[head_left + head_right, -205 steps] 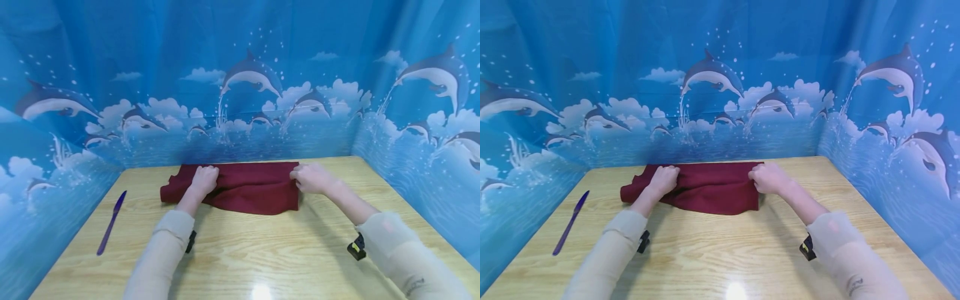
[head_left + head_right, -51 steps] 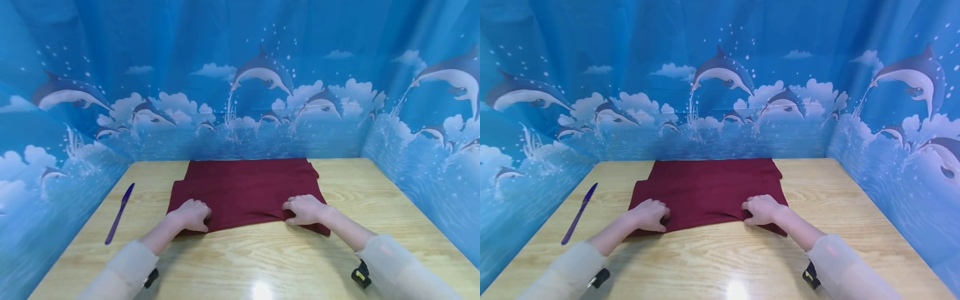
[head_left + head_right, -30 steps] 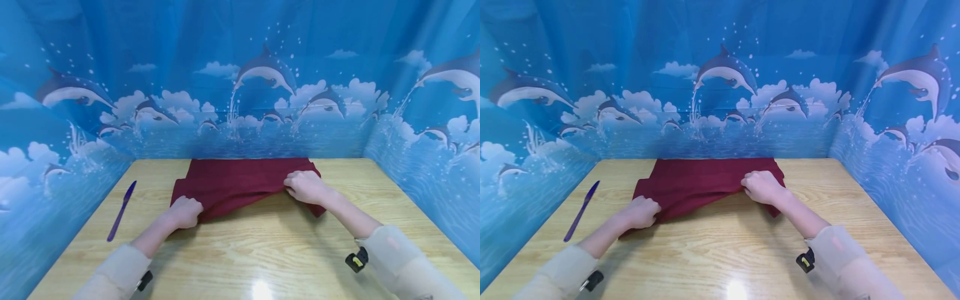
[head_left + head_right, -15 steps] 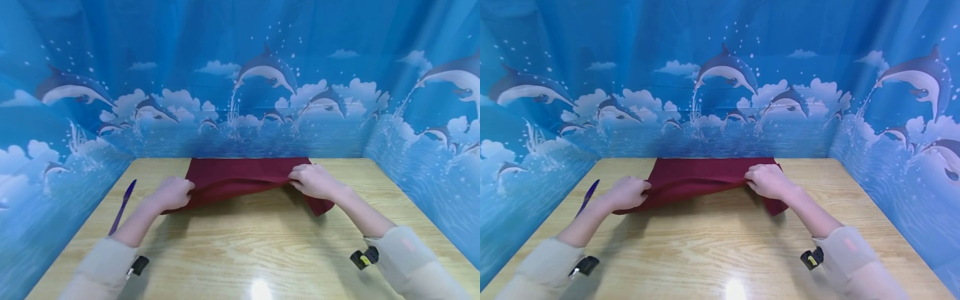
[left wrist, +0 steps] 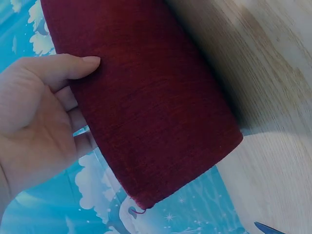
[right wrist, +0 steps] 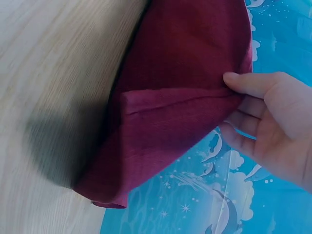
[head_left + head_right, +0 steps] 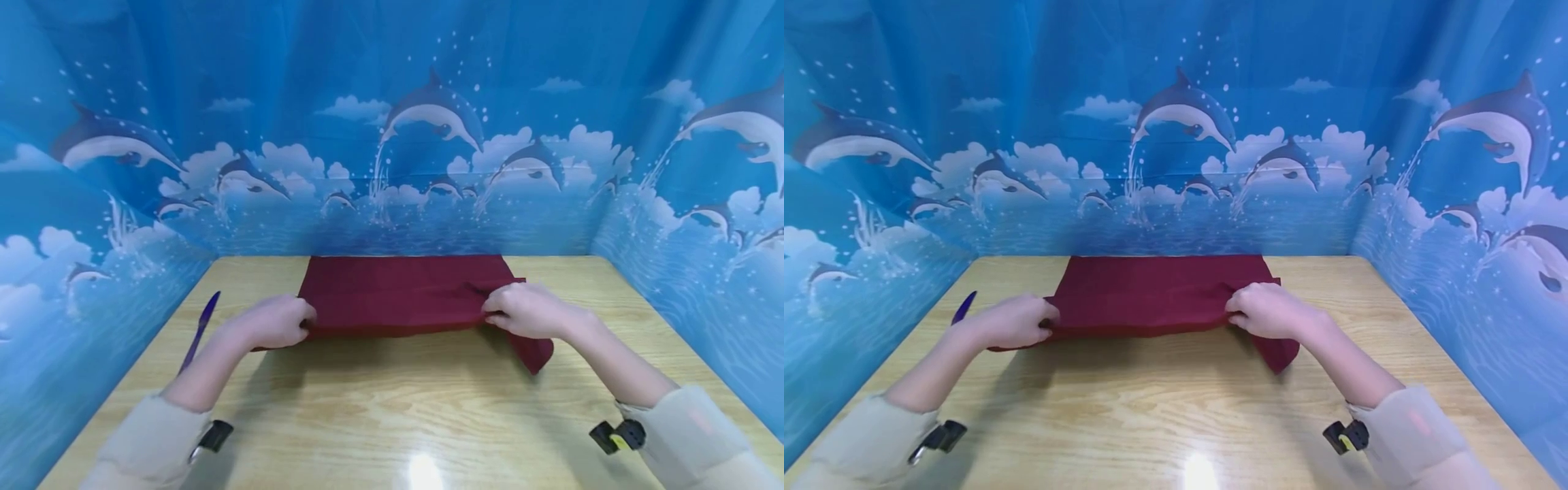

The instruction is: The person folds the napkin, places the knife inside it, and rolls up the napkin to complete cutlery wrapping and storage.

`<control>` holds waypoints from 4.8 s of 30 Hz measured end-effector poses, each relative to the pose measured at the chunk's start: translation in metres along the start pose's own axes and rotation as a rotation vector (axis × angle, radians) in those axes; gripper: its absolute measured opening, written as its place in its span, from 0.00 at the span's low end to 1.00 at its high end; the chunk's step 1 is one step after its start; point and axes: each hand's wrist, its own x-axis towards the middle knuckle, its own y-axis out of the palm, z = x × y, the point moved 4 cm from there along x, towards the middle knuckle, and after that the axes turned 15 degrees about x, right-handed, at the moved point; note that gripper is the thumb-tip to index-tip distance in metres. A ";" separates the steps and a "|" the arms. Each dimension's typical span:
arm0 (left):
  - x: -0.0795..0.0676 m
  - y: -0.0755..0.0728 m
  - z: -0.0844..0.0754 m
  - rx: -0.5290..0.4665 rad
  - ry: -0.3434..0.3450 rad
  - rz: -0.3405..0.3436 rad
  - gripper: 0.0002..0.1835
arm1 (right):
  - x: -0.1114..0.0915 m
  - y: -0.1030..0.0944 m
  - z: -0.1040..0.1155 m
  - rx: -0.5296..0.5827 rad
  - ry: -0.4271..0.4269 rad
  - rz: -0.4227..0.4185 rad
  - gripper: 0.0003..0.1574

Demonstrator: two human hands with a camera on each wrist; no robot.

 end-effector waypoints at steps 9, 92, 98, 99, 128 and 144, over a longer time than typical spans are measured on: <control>-0.010 0.006 -0.012 -0.044 0.048 0.091 0.10 | -0.014 0.013 0.010 0.253 0.007 0.198 0.08; 0.014 0.085 0.025 0.162 -0.141 0.072 0.29 | -0.053 0.085 -0.047 -0.006 0.362 0.228 0.41; 0.016 0.085 0.029 0.155 -0.135 0.048 0.29 | -0.052 0.086 -0.048 -0.016 0.357 0.196 0.41; 0.017 0.085 0.029 0.157 -0.132 0.048 0.29 | -0.051 0.086 -0.048 -0.021 0.360 0.194 0.41; 0.018 0.083 0.026 0.135 -0.085 0.051 0.24 | -0.070 0.084 -0.045 -0.023 0.385 0.182 0.43; 0.061 0.071 -0.005 0.313 0.087 -0.268 0.21 | -0.083 0.081 -0.037 -0.003 0.228 0.118 0.32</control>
